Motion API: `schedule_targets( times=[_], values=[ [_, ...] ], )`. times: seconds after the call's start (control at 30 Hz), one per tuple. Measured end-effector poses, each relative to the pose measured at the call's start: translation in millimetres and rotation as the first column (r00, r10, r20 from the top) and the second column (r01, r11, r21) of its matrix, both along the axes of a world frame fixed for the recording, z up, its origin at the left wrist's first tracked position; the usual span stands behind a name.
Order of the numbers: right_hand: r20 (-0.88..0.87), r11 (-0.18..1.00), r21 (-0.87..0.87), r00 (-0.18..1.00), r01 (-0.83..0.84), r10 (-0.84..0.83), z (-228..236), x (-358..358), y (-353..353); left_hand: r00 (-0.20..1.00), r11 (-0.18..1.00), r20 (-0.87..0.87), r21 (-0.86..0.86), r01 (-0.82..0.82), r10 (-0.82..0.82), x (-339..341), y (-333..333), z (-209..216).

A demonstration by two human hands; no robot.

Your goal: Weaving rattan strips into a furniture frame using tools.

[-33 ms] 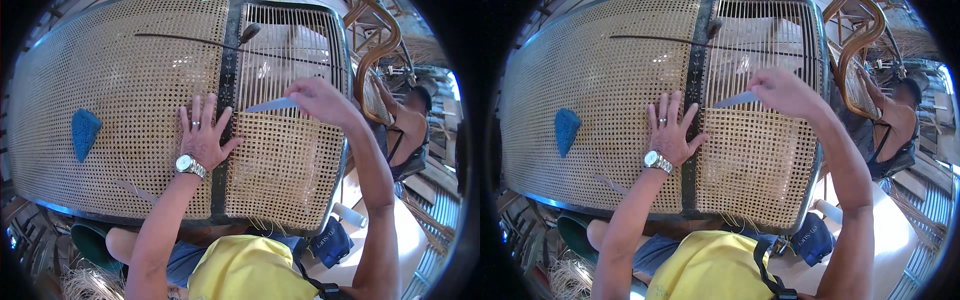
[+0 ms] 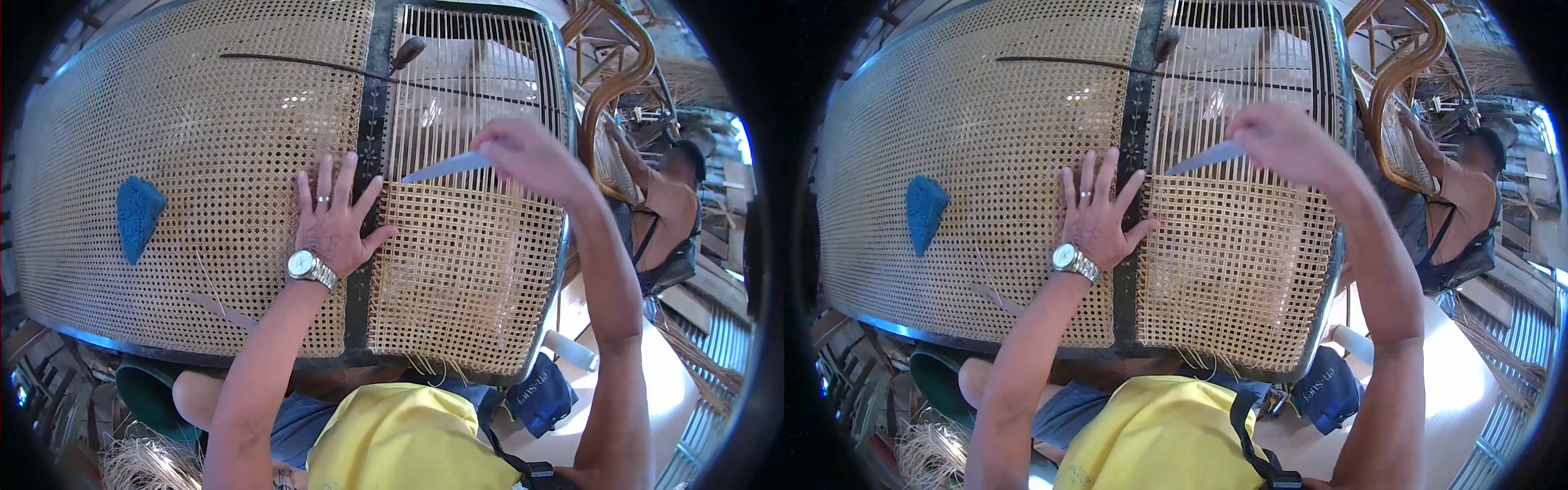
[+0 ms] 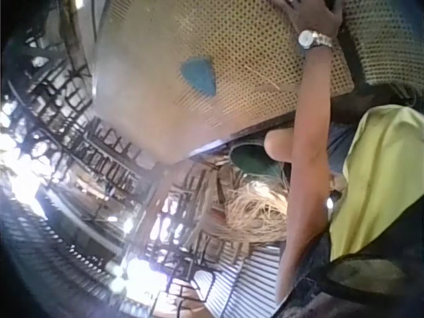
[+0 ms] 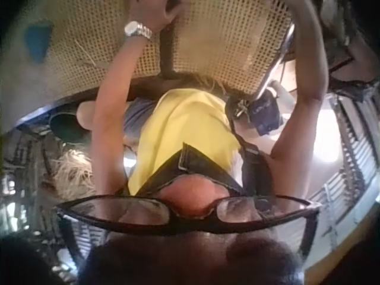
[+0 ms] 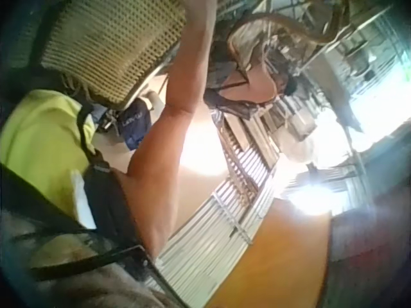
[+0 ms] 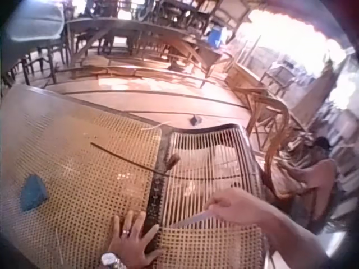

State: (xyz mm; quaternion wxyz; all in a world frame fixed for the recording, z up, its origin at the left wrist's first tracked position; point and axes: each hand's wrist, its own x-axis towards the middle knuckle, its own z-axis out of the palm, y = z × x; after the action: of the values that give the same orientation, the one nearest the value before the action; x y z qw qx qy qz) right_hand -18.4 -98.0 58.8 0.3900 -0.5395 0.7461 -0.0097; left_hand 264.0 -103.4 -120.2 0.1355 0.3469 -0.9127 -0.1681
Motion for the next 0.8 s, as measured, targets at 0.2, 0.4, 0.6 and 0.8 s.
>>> schedule_targets(
  times=[0.2, 0.4, 0.6, 0.8],
  values=[
    [-0.008, 0.884, -0.361, 0.947, 0.298, -0.323, 22, -35, 7, 1.0, 0.999, 0.005, 0.045, 0.018, -0.018, -8, -1, 3],
    [-0.096, 0.838, -0.441, 0.912, 0.32, -0.399, 32, -30, 25, 0.998, 0.999, 0.064, 0.023, -0.028, 0.026, -10, 0, 14],
    [-0.024, 0.934, -0.274, 0.969, 0.23, -0.246, 29, -54, 50, 0.997, 1.0, 0.074, 0.018, -0.025, 0.023, -13, -1, 10],
    [-0.025, 0.968, -0.157, 0.979, 0.197, -0.204, 42, -68, 61, 0.999, 1.0, 0.041, -0.016, -0.027, 0.027, -15, 1, 6]
  ],
)
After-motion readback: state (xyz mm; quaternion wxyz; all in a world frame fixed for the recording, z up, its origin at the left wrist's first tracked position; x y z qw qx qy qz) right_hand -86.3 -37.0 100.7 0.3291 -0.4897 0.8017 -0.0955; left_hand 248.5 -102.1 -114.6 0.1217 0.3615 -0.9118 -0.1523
